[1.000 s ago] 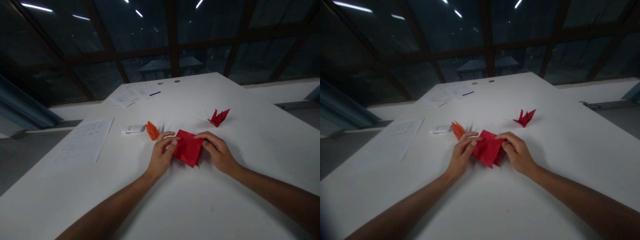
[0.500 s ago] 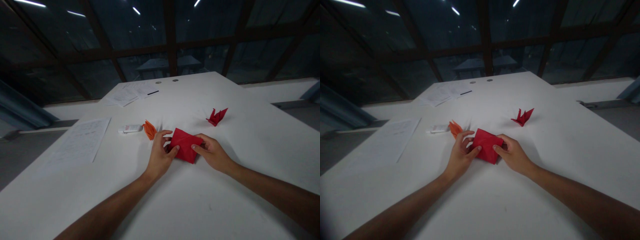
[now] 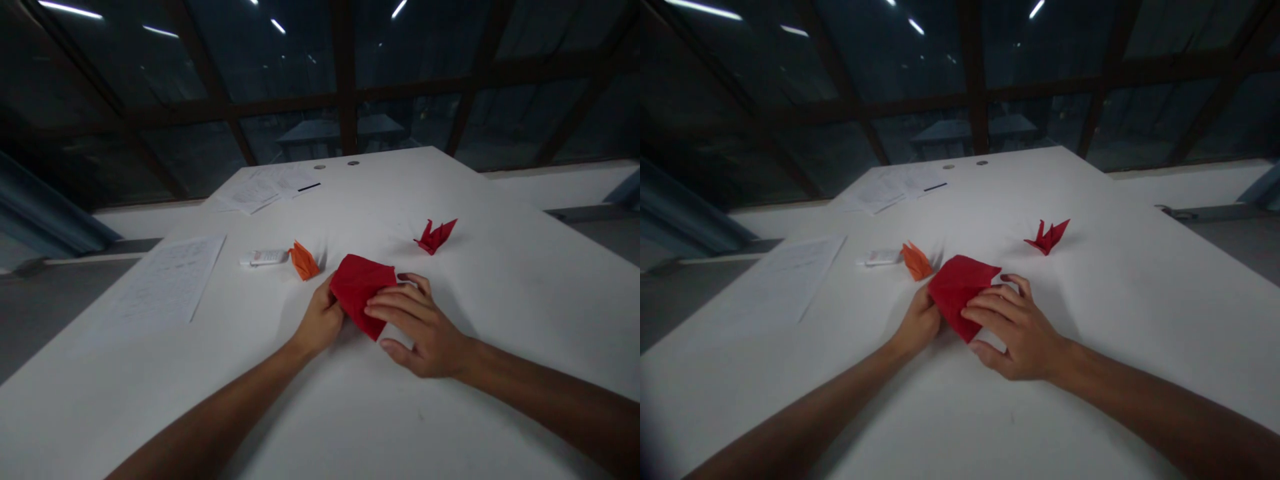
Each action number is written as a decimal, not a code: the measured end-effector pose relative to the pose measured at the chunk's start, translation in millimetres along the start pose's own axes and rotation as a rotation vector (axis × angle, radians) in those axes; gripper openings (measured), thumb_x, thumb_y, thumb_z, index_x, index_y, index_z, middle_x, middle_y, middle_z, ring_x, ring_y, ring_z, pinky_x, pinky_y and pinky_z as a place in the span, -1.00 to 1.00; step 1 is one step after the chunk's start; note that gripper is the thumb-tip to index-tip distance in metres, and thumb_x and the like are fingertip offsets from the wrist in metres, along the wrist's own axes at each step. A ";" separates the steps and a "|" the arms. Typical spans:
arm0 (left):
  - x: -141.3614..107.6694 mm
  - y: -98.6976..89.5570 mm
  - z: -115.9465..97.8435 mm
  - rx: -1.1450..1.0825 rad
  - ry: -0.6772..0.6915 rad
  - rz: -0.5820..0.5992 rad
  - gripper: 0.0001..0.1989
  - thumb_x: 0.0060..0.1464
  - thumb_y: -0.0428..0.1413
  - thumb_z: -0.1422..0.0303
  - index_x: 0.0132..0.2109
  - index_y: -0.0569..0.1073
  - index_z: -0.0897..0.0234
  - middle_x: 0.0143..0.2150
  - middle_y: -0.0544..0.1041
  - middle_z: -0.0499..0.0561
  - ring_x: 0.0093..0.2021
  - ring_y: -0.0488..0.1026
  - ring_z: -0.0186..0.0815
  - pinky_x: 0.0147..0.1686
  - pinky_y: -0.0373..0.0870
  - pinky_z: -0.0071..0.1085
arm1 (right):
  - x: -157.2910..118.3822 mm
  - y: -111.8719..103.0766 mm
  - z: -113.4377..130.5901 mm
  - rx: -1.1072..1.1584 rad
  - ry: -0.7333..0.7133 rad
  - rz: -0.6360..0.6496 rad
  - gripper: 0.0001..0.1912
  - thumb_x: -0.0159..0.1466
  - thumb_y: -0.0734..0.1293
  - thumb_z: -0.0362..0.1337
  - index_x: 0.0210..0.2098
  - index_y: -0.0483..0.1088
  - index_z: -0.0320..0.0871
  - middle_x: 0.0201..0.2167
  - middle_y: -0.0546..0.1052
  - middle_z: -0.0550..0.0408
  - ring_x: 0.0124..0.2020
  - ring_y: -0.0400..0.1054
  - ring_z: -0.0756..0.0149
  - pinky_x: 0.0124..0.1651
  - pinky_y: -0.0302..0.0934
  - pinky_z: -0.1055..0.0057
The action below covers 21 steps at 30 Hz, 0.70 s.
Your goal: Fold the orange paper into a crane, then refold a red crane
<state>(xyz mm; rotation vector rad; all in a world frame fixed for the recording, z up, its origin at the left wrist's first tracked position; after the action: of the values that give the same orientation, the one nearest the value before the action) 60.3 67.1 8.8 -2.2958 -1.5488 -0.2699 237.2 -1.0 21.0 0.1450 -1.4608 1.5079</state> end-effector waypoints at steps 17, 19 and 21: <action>0.3 -4.7 7.0 -0.043 -0.036 0.001 -0.88 0.22 0.21 0.31 -0.18 0.57 0.26 -0.03 0.45 0.12 -0.03 0.47 -0.21 -0.10 0.51 -0.36 | -4.3 1.4 -44.4 0.161 0.527 -0.312 -0.38 0.22 0.46 -0.29 0.23 0.23 -0.02 0.13 0.37 -0.10 0.07 0.34 0.04 0.12 0.29 0.00; -0.4 -3.4 8.2 -0.037 -0.060 0.023 -0.84 0.23 0.21 0.26 -0.17 0.56 0.27 -0.02 0.45 0.13 -0.04 0.46 -0.20 -0.13 0.50 -0.35 | -4.1 4.5 -46.7 0.231 0.530 -0.251 -0.64 0.28 0.42 -0.29 0.05 0.39 -0.02 -0.01 0.48 -0.03 0.01 0.39 0.08 0.09 0.31 0.04; -0.9 -2.8 10.4 -0.004 -0.095 0.008 -0.80 0.23 0.20 0.22 -0.14 0.53 0.27 -0.03 0.45 0.13 -0.08 0.44 -0.21 -0.19 0.48 -0.36 | -3.3 4.4 -45.7 0.259 0.515 -0.232 -0.88 0.31 0.39 -0.32 -0.15 0.47 -0.04 -0.18 0.53 0.04 -0.10 0.43 0.13 0.02 0.33 0.11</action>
<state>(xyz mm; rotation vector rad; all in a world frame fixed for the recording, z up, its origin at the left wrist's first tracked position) 57.0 71.3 -0.5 -2.3486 -1.5854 -0.1639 259.7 35.2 3.6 0.0700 -0.8114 1.4049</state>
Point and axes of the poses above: each hand's wrist, its own x-axis towards the middle knuckle, its own y-axis out of the palm, z = x × y, the point moved 4 cm from there along x, towards the middle knuckle
